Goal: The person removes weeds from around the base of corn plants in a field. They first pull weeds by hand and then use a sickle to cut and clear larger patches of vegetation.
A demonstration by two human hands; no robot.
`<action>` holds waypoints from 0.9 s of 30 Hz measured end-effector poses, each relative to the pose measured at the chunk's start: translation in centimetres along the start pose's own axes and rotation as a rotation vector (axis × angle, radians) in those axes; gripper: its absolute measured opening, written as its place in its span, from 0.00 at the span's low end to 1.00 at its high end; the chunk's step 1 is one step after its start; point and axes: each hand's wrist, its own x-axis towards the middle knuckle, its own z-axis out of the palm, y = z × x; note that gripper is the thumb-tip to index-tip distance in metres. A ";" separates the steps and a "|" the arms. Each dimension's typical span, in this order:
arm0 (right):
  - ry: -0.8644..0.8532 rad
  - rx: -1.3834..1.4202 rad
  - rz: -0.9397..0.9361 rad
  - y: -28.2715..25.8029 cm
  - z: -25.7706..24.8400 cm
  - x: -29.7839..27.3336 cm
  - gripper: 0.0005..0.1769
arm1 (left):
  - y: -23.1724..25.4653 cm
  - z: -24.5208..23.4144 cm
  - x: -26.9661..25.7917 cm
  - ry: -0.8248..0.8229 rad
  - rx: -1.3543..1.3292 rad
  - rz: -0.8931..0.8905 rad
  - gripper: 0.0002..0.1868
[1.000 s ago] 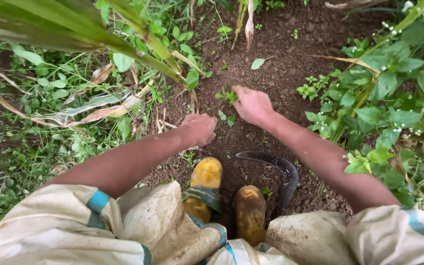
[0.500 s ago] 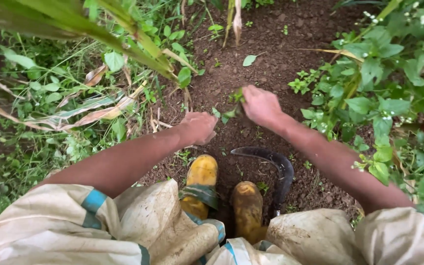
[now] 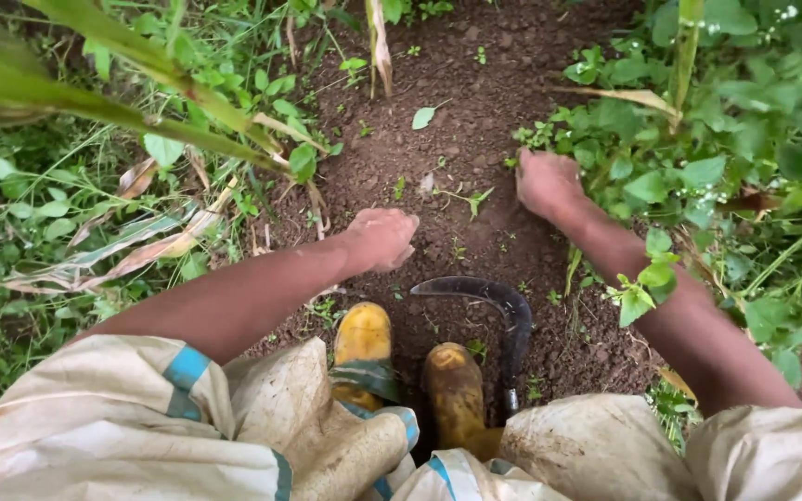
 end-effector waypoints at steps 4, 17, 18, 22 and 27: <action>0.037 0.232 0.010 -1.9 -2.2 -3.0 0.19 | 0.1 0.3 1.0 0.046 0.052 0.029 0.23; 0.213 0.000 -0.405 -11.7 -1.1 -2.8 0.14 | -0.9 0.5 -0.5 0.007 0.046 0.027 0.26; 0.212 0.001 -0.413 -12.5 -2.6 -3.3 0.14 | -1.2 0.6 -1.1 0.005 0.041 0.020 0.26; 0.415 0.185 -0.515 -15.0 -5.1 -2.7 0.17 | -2.7 3.2 -0.7 -0.032 0.011 -0.037 0.24; 0.503 0.140 -0.521 -18.4 -3.5 0.8 0.19 | -3.0 2.3 -2.7 -0.100 -0.037 -0.129 0.26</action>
